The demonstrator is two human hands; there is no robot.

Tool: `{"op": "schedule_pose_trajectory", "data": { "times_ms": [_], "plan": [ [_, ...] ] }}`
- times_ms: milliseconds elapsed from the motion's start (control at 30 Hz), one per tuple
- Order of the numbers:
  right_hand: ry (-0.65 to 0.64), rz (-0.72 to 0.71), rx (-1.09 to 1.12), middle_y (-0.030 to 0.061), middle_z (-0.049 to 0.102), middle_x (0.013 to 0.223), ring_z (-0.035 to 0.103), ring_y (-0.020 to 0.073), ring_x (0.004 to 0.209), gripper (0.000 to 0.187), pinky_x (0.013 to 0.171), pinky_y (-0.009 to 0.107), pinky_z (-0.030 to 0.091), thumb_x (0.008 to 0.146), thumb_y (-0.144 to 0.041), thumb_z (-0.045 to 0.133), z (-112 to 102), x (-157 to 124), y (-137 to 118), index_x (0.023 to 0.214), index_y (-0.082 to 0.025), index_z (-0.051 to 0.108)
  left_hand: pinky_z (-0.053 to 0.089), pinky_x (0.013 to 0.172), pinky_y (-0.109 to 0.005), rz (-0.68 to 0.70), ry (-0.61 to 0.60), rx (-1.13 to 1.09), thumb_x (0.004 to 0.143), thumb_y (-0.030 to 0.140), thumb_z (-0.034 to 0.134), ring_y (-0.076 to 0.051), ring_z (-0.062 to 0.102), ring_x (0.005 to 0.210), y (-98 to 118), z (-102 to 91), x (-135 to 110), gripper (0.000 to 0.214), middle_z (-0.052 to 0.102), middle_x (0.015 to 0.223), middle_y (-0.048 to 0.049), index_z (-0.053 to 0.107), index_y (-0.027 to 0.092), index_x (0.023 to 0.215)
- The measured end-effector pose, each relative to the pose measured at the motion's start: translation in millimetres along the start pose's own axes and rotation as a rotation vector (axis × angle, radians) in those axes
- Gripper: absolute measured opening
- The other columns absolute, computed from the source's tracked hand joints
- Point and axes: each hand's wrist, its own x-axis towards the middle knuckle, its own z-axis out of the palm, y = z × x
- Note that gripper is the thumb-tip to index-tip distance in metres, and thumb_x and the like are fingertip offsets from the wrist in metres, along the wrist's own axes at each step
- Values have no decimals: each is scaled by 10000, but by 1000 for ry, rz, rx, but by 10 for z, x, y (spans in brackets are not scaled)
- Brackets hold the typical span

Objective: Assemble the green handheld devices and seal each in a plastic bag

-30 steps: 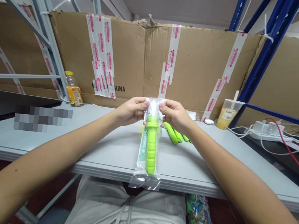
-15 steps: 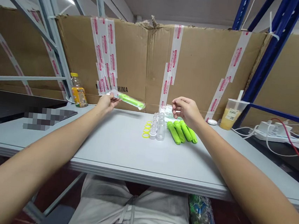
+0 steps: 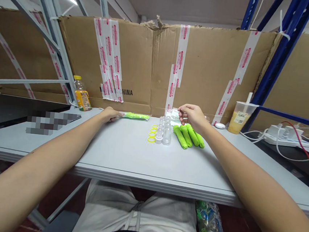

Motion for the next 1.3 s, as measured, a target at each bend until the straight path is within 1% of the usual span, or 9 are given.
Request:
{"op": "schedule_pose_trajectory", "data": {
  "times_ms": [167, 200, 300, 433, 667, 800, 900, 1100, 1300],
  "plan": [
    [34, -20, -55, 16, 568, 611, 542, 127, 486, 99, 416, 255, 423, 753, -242, 687, -69, 44, 51, 730, -159, 638, 444, 900, -406, 259, 141, 403, 674, 228, 746, -327, 597, 1107, 166, 129, -231, 210, 683, 1000, -162, 568, 146, 752],
    [38, -26, -64, 15, 568, 608, 541, 126, 481, 104, 417, 256, 424, 755, -246, 688, -83, 53, 62, 729, -159, 639, 436, 923, -407, 347, 138, 455, 728, 241, 694, -320, 594, 1119, 175, 202, -293, 155, 681, 1046, -153, 594, 159, 814],
    [50, -44, -78, 12, 564, 595, 534, 122, 473, 137, 420, 256, 425, 755, -270, 708, -111, 64, 88, 715, -161, 637, 452, 884, -434, 861, 55, 925, 861, 257, 501, -331, 611, 1070, 139, 417, -451, 224, 657, 1089, -201, 617, 136, 1009],
    [59, -50, -112, 11, 555, 581, 524, 120, 472, 172, 417, 253, 415, 751, -298, 737, -110, 73, 114, 705, -162, 642, 416, 933, -479, 1050, 1, 1112, 880, 246, 448, -355, 581, 1117, 101, 509, -444, 261, 643, 1105, -215, 628, 122, 1021],
    [63, -33, -203, 3, 545, 564, 503, 121, 480, 203, 444, 266, 415, 780, -333, 730, -97, 138, 142, 700, -180, 624, 472, 752, -383, 936, -294, 1153, 925, 309, 383, -303, 664, 943, 194, 370, -71, 322, 677, 1069, -154, 534, 170, 1173],
    [85, -52, -401, -10, 558, 567, 504, 113, 470, 209, 490, 269, 412, 859, -354, 641, -91, 85, 89, 735, -190, 605, 481, 783, -393, 847, -236, 1076, 934, 327, 388, -314, 677, 955, 119, 381, -32, 423, 708, 1048, -142, 452, 177, 1324],
    [87, -115, -569, -26, 534, 542, 496, 118, 481, 223, 518, 270, 406, 899, -357, 582, -93, 45, 90, 744, -198, 583, 485, 811, -395, 809, -250, 1031, 939, 295, 364, -317, 668, 1000, 63, 413, -40, 359, 707, 1059, -153, 555, 174, 1217],
    [101, -332, -894, -18, 546, 581, 480, 143, 539, 174, 541, 284, 368, 916, -279, 502, -141, 31, 263, 774, -219, 583, 478, 848, -389, 744, -203, 875, 913, 272, 423, -308, 637, 1040, 50, 528, 5, 411, 684, 1078, -170, 499, 132, 1291],
    [95, -314, -903, 6, 628, 657, 542, 161, 574, 179, 578, 295, 396, 915, -255, 473, -228, 74, 407, 764, -228, 566, 469, 802, -370, 637, -105, 808, 891, 272, 472, -289, 635, 951, 71, 689, 63, 339, 672, 993, -145, 483, 132, 1199]
  ]
}}
